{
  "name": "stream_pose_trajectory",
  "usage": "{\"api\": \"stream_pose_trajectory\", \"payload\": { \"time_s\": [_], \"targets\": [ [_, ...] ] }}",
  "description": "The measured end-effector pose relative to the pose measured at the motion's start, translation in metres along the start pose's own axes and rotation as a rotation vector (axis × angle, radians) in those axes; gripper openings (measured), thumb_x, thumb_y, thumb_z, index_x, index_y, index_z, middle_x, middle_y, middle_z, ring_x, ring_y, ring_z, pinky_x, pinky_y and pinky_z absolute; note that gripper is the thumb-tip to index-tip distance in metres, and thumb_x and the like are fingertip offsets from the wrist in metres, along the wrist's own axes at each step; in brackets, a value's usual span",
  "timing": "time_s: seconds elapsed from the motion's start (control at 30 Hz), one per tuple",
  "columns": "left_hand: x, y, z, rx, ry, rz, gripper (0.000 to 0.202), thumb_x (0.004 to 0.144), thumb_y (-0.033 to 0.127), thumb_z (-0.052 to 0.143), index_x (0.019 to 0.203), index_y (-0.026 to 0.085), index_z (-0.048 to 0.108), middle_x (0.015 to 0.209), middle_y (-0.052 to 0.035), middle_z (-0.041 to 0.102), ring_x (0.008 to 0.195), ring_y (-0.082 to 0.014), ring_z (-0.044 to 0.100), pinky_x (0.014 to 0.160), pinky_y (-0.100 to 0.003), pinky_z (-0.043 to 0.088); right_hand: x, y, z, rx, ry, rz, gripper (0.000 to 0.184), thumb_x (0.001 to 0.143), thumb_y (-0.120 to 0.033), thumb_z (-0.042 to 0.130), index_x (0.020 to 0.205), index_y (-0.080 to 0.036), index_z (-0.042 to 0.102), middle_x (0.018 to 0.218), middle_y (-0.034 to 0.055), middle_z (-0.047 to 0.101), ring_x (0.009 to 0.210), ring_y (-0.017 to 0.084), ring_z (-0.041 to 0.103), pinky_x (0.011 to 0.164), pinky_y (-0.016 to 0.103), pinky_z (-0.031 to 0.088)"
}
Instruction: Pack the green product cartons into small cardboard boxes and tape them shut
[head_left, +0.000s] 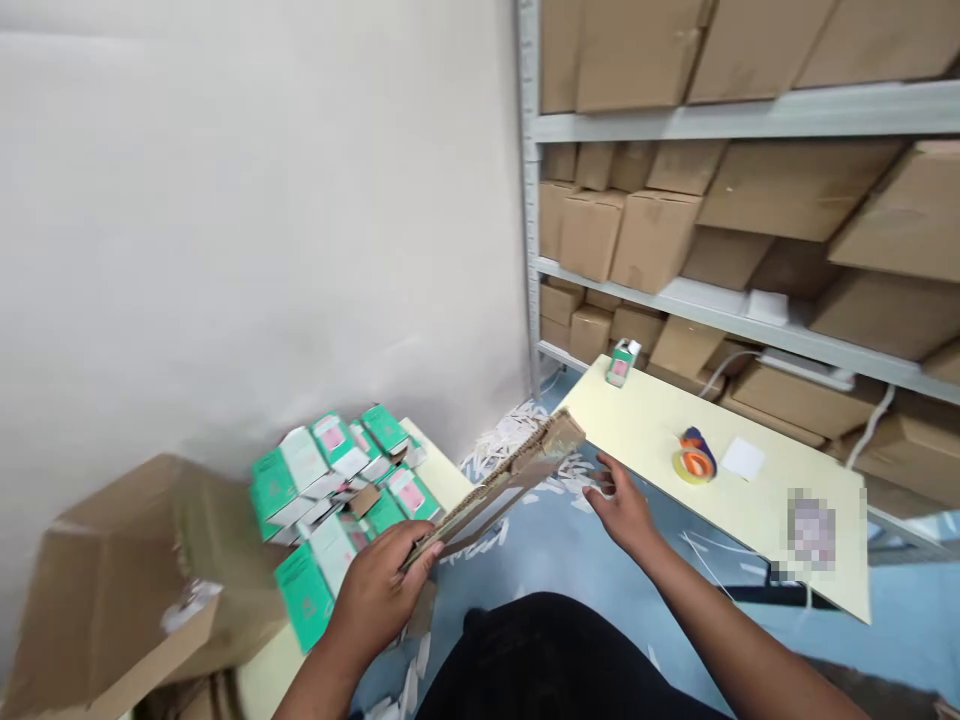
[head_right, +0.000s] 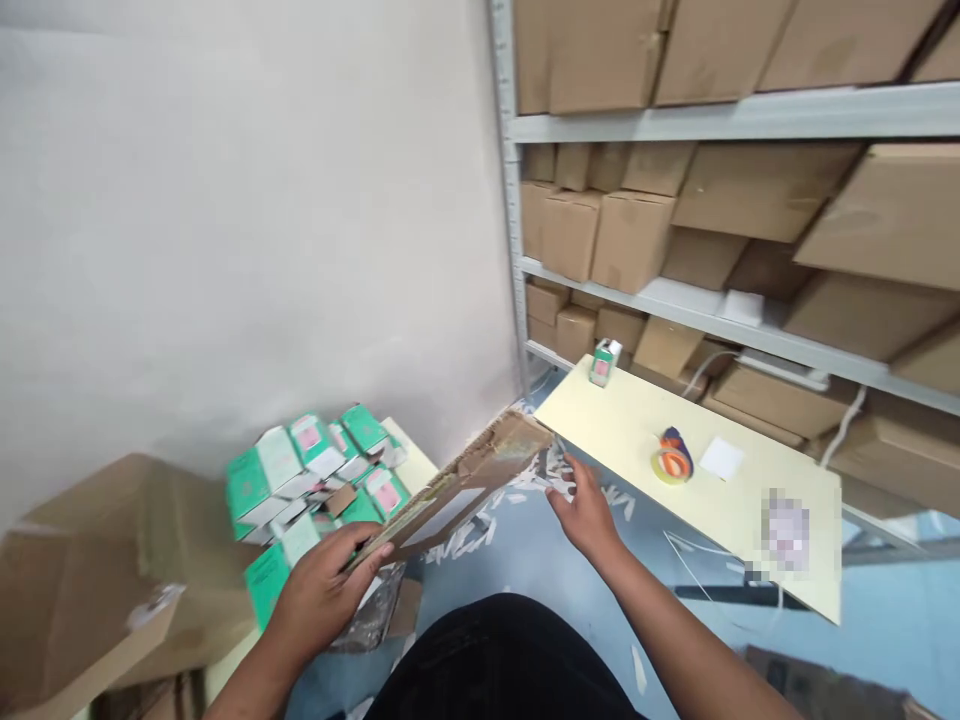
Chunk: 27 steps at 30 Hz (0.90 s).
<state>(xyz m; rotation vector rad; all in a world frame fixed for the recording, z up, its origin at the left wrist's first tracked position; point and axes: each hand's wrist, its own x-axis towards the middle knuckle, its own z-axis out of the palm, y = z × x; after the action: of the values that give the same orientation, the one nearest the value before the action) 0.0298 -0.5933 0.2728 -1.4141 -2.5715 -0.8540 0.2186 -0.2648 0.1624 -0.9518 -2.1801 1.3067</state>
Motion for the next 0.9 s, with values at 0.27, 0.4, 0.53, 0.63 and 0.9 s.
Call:
{"api": "stream_pose_trajectory", "payload": {
  "time_s": [0.27,0.4,0.53,0.63,0.9],
  "targets": [
    [0.137,0.019,0.086,-0.071,-0.390,0.459,0.018,0.101,0.029,0.051,0.107,0.025,0.067,0.096,-0.0033,0.075,0.090,-0.0199,0.069,0.079,-0.031,0.053,0.028,0.034,-0.055,0.286,0.162,0.011,0.047,0.076,-0.026,0.068,0.122,-0.024,0.064,0.127,0.0075,0.069,0.122,0.028,0.060,0.099,0.042,0.050],
    [0.204,0.000,0.124,-0.209,-0.400,0.504,0.015,0.098,0.032,0.058,0.105,0.025,0.068,0.098,-0.0042,0.074,0.094,-0.0212,0.068,0.085,-0.034,0.053,0.055,0.051,-0.059,0.469,0.328,0.079,0.008,0.071,-0.024,0.069,0.077,-0.023,0.064,0.086,0.0034,0.072,0.097,0.025,0.067,0.091,0.038,0.050],
    [0.274,-0.033,0.176,-0.500,-0.305,0.226,0.037,0.088,0.041,0.070,0.120,0.025,0.063,0.122,-0.0087,0.069,0.117,-0.0263,0.063,0.103,-0.043,0.049,0.084,0.055,-0.059,0.480,0.574,0.156,0.013,0.068,-0.027,0.072,0.073,-0.023,0.062,0.081,0.0024,0.071,0.087,0.024,0.065,0.082,0.035,0.050],
    [0.319,-0.042,0.226,-0.848,-0.445,0.038,0.060,0.083,0.044,0.073,0.135,0.023,0.051,0.136,-0.0113,0.062,0.128,-0.0268,0.059,0.107,-0.043,0.048,0.105,0.058,-0.059,0.431,0.683,0.206,0.014,0.068,-0.030,0.072,0.075,-0.022,0.063,0.077,0.0009,0.069,0.077,0.021,0.062,0.074,0.033,0.048],
    [0.379,-0.013,0.324,-1.143,-0.687,-0.105,0.062,0.074,0.044,0.081,0.124,0.021,0.051,0.118,-0.0073,0.067,0.112,-0.0239,0.066,0.105,-0.044,0.048,0.147,0.096,-0.080,0.298,0.699,0.232,0.035,0.069,-0.030,0.068,0.103,-0.022,0.070,0.111,0.0071,0.074,0.104,0.028,0.066,0.091,0.040,0.052]
  ]
}}
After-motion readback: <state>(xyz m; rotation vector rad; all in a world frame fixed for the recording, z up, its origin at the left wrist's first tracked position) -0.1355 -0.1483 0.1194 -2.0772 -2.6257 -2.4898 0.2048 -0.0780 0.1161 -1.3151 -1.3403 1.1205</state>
